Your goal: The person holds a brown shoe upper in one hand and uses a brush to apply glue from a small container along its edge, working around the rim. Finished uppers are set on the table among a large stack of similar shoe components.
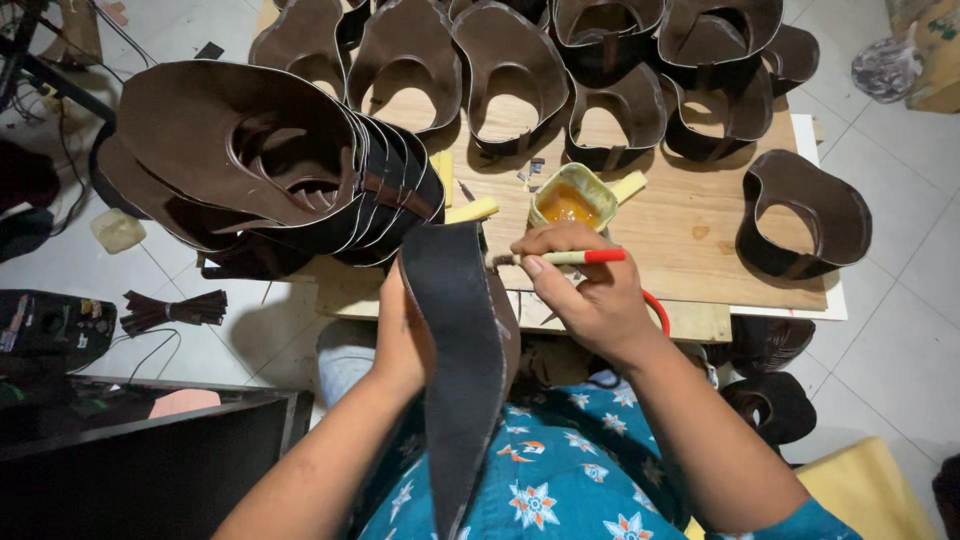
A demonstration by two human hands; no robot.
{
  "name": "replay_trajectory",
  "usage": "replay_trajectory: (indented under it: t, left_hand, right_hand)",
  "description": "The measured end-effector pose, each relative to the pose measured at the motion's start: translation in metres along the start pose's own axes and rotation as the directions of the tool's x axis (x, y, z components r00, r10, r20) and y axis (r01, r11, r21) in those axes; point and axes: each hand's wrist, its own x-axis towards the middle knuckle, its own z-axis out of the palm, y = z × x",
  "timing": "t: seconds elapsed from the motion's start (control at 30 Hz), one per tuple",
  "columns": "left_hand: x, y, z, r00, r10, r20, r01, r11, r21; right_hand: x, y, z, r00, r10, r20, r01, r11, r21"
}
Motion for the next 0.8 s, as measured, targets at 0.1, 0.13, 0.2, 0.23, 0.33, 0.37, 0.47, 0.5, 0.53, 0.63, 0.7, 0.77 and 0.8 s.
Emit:
replay_trajectory:
  t: [0.1, 0.13, 0.2, 0.23, 0.33, 0.37, 0.47, 0.5, 0.53, 0.63, 0.7, 0.77, 0.8]
  left_hand:
    - [0.005, 0.016, 0.011, 0.995, 0.095, -0.011, -0.092, 0.985, 0.146]
    - [0.005, 0.021, 0.013, 0.978, 0.206, 0.033, -0.205, 0.922, 0.328]
    - [0.006, 0.026, 0.016, 0.952, 0.298, 0.075, -0.297, 0.827, 0.477]
    - [0.007, 0.027, 0.016, 0.955, 0.293, 0.053, -0.284, 0.84, 0.462]
    - [0.007, 0.025, 0.014, 0.943, 0.306, 0.13, -0.324, 0.761, 0.563]
    - [0.006, 0.024, 0.012, 0.934, 0.308, 0.18, -0.351, 0.708, 0.613]
    - [0.004, 0.017, 0.006, 0.976, 0.215, 0.033, -0.209, 0.887, 0.411]
    - [0.003, 0.016, 0.004, 0.969, 0.237, 0.072, -0.242, 0.837, 0.491]
    - [0.001, 0.015, 0.001, 0.96, 0.256, 0.114, -0.275, 0.778, 0.566]
    - [-0.004, 0.01, -0.001, 0.954, 0.266, 0.135, -0.292, 0.737, 0.61]
    - [-0.005, 0.008, 0.0, 0.98, 0.19, 0.063, -0.195, 0.836, 0.514]
    - [-0.004, 0.008, 0.004, 0.999, 0.025, -0.036, -0.013, 0.949, 0.315]
    - [-0.003, 0.011, 0.005, 0.977, 0.201, 0.067, -0.207, 0.842, 0.499]
  right_hand:
    - [0.004, -0.001, -0.003, 0.999, 0.025, 0.02, -0.024, 0.999, -0.036]
    - [0.005, -0.001, -0.003, 0.999, 0.029, 0.02, -0.027, 0.998, -0.056]
    - [0.005, -0.001, -0.005, 0.999, 0.029, -0.026, -0.03, 0.999, -0.028]
    - [0.006, -0.001, -0.007, 0.998, 0.029, -0.05, -0.03, 0.999, -0.013]
    - [0.006, 0.002, -0.01, 0.995, 0.066, -0.069, -0.06, 0.994, 0.095]
    - [0.006, 0.003, -0.011, 0.998, 0.029, -0.053, -0.025, 0.996, 0.084]
    - [0.003, 0.006, -0.014, 1.0, -0.012, -0.008, 0.013, 0.999, 0.049]
    - [0.001, 0.006, -0.015, 1.0, 0.019, 0.006, -0.019, 0.999, 0.033]
    - [0.0, 0.007, -0.015, 0.999, 0.049, 0.018, -0.049, 0.999, 0.015]
    - [-0.006, 0.007, -0.014, 0.998, 0.039, -0.043, -0.037, 0.997, 0.063]
    - [-0.006, 0.006, -0.013, 0.999, -0.027, -0.041, 0.03, 0.997, 0.074]
    - [-0.006, 0.006, -0.013, 0.999, -0.029, -0.029, 0.031, 0.995, 0.091]
    - [-0.006, 0.006, -0.013, 1.0, 0.006, -0.018, -0.004, 0.995, 0.104]
